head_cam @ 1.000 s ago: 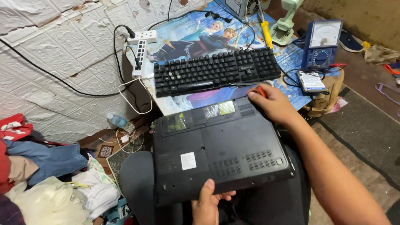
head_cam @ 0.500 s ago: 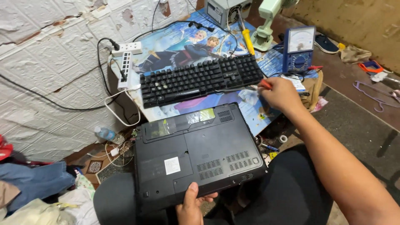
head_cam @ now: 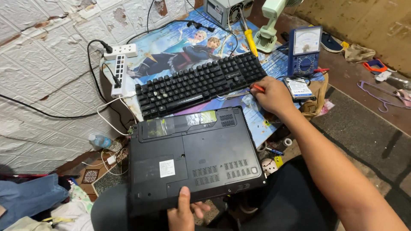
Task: The person closes the back cover of a laptop and secures it with screws using a screwdriver.
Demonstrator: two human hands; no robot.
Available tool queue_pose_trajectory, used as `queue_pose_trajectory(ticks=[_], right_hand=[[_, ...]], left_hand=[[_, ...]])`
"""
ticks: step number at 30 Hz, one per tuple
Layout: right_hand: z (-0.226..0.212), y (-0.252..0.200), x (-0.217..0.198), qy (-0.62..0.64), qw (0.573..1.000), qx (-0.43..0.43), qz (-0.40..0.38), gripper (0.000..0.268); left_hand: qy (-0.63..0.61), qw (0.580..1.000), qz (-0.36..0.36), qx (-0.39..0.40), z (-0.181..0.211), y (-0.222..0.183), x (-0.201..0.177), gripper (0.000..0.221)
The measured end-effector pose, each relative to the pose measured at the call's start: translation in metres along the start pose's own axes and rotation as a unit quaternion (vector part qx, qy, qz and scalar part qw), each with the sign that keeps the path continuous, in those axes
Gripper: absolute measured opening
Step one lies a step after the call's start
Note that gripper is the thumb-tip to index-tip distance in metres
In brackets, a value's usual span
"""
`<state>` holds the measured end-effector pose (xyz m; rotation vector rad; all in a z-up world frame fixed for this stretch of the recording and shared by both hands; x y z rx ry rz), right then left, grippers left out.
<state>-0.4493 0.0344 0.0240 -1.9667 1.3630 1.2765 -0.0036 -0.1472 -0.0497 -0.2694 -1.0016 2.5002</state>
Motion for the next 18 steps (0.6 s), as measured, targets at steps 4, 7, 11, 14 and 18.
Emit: queue_pose_trajectory(ticks=[4, 7, 11, 14, 18], right_hand=[[-0.007, 0.001, -0.001, -0.001, 0.999, -0.022, -0.032, 0.031], [-0.012, 0.003, -0.002, -0.031, 0.998, -0.047, -0.041, 0.028], [-0.020, 0.007, -0.002, -0.110, 0.987, -0.097, -0.071, 0.027], [-0.024, 0.004, 0.003, -0.203, 0.968, -0.122, -0.089, 0.037], [-0.024, 0.000, 0.008, -0.203, 0.967, -0.127, -0.085, 0.032]], left_hand=[[0.020, 0.999, -0.023, 0.044, -0.005, 0.020, 0.000, 0.046], [0.052, 0.998, -0.019, 0.040, -0.019, 0.030, 0.000, 0.054], [0.174, 0.984, -0.027, 0.017, -0.012, 0.026, -0.002, 0.081], [0.127, 0.984, -0.086, 0.085, -0.036, 0.054, -0.004, 0.073], [0.121, 0.979, -0.121, 0.110, -0.034, 0.046, -0.007, 0.073]])
Point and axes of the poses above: each hand's wrist, its own y-axis towards the middle knuckle, its own x-axis out of the palm, z = x × y, the point moved 6 cm from there along y, towards the middle knuckle, and after that the axes turned 2 degrees about z, right-handed, at the moved point
